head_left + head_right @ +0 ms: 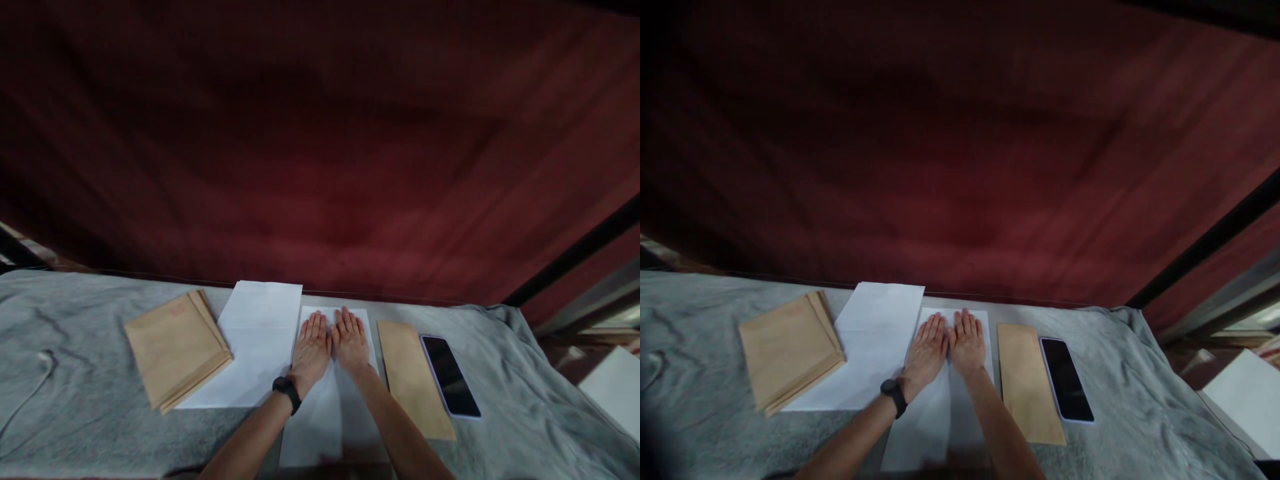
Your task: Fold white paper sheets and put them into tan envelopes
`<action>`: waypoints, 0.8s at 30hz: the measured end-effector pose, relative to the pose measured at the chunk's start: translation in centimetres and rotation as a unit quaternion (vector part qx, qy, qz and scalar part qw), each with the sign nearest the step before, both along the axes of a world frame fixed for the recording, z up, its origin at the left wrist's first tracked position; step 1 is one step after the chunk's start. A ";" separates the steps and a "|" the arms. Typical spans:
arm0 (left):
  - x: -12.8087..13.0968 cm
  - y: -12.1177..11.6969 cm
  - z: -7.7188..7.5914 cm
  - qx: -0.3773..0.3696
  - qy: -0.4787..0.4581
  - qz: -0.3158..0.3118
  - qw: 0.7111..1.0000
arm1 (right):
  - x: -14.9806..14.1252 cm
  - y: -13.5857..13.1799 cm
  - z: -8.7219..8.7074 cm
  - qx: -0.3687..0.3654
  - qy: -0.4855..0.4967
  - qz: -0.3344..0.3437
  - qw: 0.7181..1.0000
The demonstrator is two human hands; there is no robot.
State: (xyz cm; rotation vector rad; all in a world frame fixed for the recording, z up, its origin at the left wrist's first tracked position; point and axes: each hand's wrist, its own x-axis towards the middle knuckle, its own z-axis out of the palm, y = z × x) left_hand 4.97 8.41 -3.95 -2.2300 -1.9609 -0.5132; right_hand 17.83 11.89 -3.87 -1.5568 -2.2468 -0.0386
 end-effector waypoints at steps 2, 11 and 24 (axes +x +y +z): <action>-0.1 0.2 -0.2 0.014 -0.018 0.021 1.000 | 0.7 0.6 -0.4 0.012 -0.002 -0.024 1.000; -0.7 0.7 1.0 -0.008 -0.033 0.053 0.998 | 1.5 1.2 -1.3 0.039 0.001 -0.073 0.997; 1.0 -11.9 3.6 -0.101 -0.049 -0.121 0.986 | 1.9 -0.6 -0.8 0.045 -0.007 -0.065 0.997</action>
